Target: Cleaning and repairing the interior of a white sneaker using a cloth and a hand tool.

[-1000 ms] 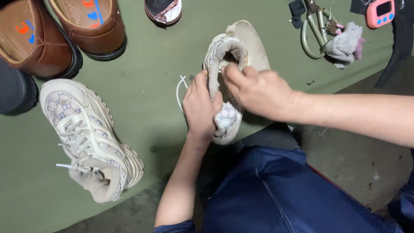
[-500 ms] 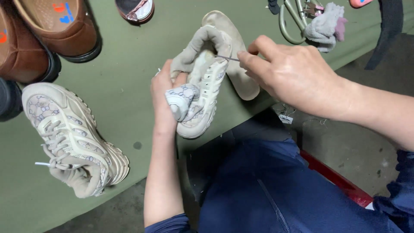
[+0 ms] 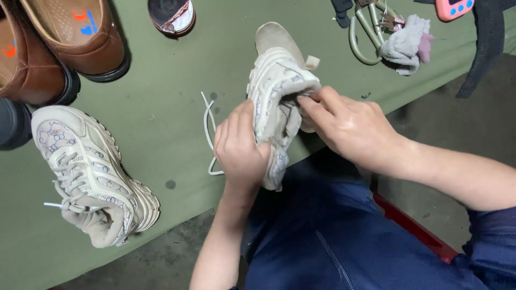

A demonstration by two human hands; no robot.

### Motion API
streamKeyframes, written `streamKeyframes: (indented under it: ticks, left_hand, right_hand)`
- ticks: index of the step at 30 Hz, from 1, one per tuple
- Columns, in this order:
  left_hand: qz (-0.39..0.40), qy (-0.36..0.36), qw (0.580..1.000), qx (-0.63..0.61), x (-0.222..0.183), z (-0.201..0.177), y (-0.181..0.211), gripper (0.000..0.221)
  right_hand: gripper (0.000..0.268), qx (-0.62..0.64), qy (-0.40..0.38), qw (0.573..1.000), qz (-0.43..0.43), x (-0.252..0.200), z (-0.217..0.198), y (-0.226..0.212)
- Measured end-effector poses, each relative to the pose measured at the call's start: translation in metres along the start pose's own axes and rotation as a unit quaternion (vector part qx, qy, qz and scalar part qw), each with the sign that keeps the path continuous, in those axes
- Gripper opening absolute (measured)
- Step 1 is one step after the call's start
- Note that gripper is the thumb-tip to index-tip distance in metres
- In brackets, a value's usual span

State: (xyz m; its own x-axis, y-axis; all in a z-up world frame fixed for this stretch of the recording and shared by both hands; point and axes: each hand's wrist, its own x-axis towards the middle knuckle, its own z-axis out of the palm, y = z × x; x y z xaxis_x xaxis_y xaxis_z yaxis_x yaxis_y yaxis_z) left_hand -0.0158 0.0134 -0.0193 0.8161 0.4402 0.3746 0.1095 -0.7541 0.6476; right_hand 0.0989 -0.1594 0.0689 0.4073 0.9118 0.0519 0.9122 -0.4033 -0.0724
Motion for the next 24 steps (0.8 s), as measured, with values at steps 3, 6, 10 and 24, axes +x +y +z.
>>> streamKeyframes:
  ticks: [3, 6, 10, 24]
  left_hand:
    - [0.053, 0.031, 0.996, 0.058, -0.006, -0.005, 0.013, 0.059]
    - [0.082, 0.047, 0.991, 0.091, -0.007, -0.003, 0.022, 0.054]
    - [0.107, 0.035, 0.988, 0.111, -0.008, -0.004, 0.032, 0.052]
    - [0.155, 0.077, 0.971, 0.164, -0.020, 0.010, 0.046, 0.018]
  right_hand:
    - [0.026, 0.019, 0.064, 0.998, -0.003, -0.017, -0.001, -0.003]
    - [0.024, 0.053, 0.091, 0.994, 0.006, -0.033, 0.005, -0.002]
    - [0.024, 0.059, 0.097, 0.993, 0.041, -0.051, 0.014, -0.003]
    - [0.025, 0.188, 0.236, 0.951, 0.063, -0.074, 0.084, 0.012]
